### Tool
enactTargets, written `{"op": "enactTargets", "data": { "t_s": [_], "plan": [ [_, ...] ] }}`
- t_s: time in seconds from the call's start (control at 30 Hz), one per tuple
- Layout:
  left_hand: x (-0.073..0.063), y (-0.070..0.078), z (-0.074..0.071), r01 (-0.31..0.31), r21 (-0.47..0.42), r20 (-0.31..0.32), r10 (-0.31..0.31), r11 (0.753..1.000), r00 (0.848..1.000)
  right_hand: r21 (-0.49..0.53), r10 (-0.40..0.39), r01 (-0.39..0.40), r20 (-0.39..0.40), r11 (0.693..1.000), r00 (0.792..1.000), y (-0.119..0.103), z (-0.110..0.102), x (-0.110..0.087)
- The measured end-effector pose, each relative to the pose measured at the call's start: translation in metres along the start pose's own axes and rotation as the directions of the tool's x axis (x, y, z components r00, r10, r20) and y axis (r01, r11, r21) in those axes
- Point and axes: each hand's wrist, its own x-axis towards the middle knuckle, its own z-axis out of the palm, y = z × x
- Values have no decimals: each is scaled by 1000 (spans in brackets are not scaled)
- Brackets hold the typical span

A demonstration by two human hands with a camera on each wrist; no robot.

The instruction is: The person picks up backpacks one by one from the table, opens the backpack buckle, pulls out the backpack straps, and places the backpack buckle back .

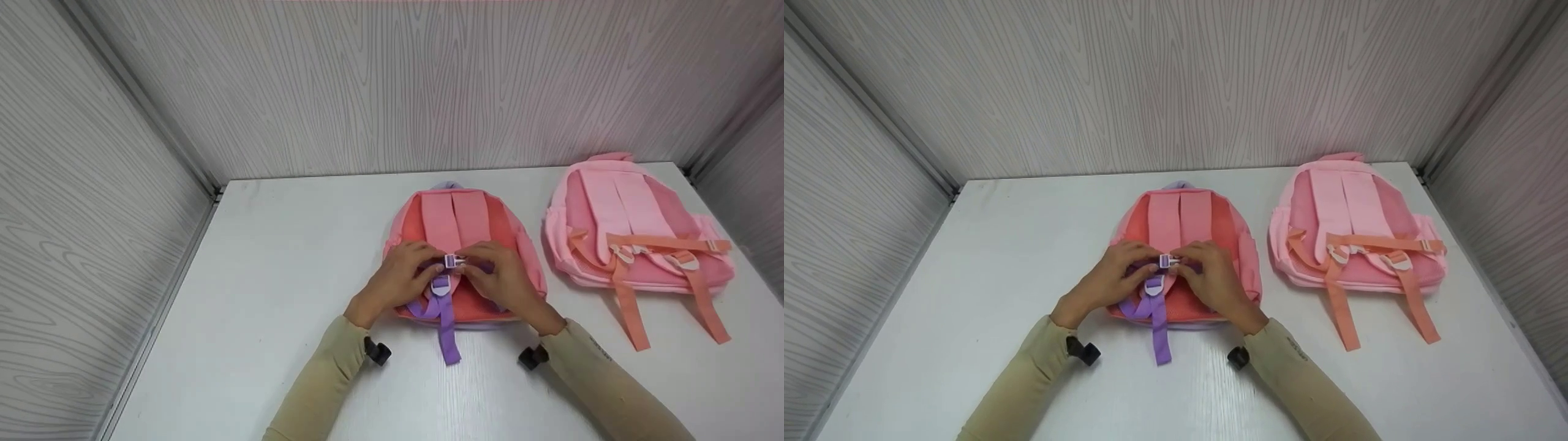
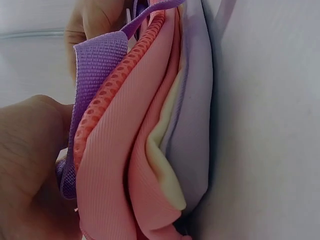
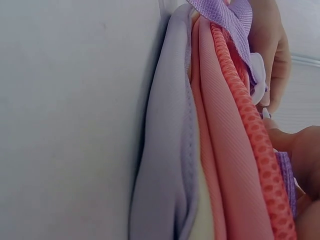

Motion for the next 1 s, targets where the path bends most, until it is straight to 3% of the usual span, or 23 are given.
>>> {"op": "enactTargets", "data": {
  "t_s": [0.2, 0.6, 0.8, 1.0],
  "plan": [
    [1, -2, 4, -2, 29, -30, 3, 1000, 1000, -2, 4, -4, -8, 1000, 1000, -1, 0, 0],
    [0, -1, 3, 28, -12, -80, -29, 1000, 996, 52, 45, -44, -16, 998, 999, -1, 1, -1],
    [0, -2, 3, 68, -85, -64, -74, 994, 995, 46, 65, -64, -9, 997, 998, -1, 0, 0],
    [2, -1, 4, 143, -204, -61, -159, 968, 985, 57, 39, -39, -2, 998, 999, -2, 1, 0]
  ]
}}
